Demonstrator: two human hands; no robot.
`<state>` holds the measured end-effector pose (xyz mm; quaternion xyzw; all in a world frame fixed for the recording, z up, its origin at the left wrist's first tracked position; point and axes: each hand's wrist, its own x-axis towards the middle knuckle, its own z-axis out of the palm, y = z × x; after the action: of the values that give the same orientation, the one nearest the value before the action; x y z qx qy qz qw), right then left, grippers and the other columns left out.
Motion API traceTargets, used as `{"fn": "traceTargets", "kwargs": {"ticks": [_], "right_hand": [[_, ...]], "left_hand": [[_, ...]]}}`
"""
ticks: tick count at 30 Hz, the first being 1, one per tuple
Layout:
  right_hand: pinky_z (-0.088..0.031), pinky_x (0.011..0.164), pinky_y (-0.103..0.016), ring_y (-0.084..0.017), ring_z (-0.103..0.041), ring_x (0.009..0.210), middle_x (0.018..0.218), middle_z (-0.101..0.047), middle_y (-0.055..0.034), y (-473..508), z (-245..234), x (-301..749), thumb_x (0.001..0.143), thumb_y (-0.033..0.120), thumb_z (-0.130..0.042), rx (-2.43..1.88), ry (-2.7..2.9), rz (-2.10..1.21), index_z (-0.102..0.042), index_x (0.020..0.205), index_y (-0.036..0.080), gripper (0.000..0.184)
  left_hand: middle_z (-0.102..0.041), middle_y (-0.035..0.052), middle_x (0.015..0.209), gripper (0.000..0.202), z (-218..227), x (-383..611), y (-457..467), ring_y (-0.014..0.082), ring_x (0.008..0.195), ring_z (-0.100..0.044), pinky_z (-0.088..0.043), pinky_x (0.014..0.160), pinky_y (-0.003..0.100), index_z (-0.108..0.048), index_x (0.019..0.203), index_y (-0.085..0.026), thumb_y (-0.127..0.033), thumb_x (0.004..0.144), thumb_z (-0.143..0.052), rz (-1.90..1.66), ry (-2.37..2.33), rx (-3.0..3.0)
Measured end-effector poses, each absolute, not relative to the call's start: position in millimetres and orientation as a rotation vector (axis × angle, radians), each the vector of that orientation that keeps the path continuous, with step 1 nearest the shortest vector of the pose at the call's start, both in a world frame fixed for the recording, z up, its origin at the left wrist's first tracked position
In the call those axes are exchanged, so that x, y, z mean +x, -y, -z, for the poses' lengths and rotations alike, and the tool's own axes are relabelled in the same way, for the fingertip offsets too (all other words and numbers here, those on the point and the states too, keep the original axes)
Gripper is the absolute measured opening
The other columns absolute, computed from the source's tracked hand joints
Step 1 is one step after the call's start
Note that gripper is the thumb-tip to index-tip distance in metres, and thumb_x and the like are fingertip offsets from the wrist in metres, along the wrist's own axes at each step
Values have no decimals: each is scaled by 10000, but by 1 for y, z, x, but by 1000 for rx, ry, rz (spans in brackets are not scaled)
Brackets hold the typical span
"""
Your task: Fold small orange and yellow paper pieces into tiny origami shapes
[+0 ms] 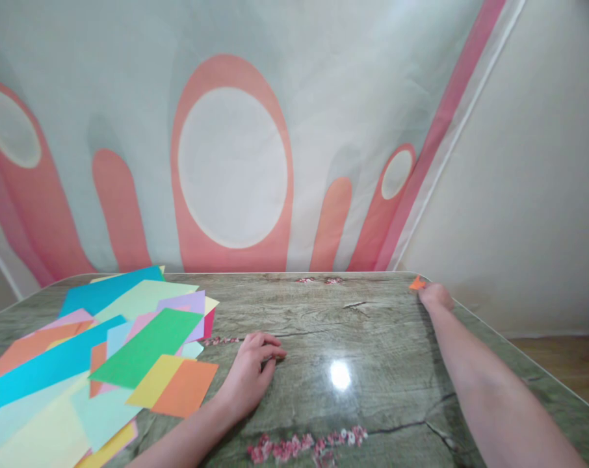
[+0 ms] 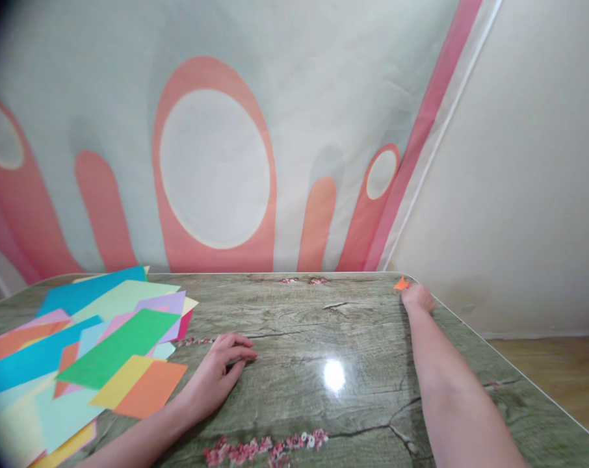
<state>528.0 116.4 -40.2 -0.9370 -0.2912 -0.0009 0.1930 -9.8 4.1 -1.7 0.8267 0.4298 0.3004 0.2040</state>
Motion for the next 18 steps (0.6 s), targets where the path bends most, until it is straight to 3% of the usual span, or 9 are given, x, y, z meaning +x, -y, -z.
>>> {"fn": "traceTargets", "kwargs": {"ticks": [12,18], "right_hand": [[-457,702,-412,-341,-586,928,1013,-620,-209,-143,49,544,729,385,-547,-2640,710,28,-661,998,151,374],[-448,718,-408,-322,-584,933,1027,-619,-187,-144,52,546,734,412,-551,-2636,761,55,-663,996,195,359]], "left_hand": [[-571,47,966,270,2,-10,-4,192,970,-473,-380,890,345,-671,819,-226,-112,762,-434,-827,-1210,2287],[-574,45,968,265,2,-10,-4,189,974,-481,-384,891,338,-671,816,-225,-113,760,-438,-825,-1212,2286]]}}
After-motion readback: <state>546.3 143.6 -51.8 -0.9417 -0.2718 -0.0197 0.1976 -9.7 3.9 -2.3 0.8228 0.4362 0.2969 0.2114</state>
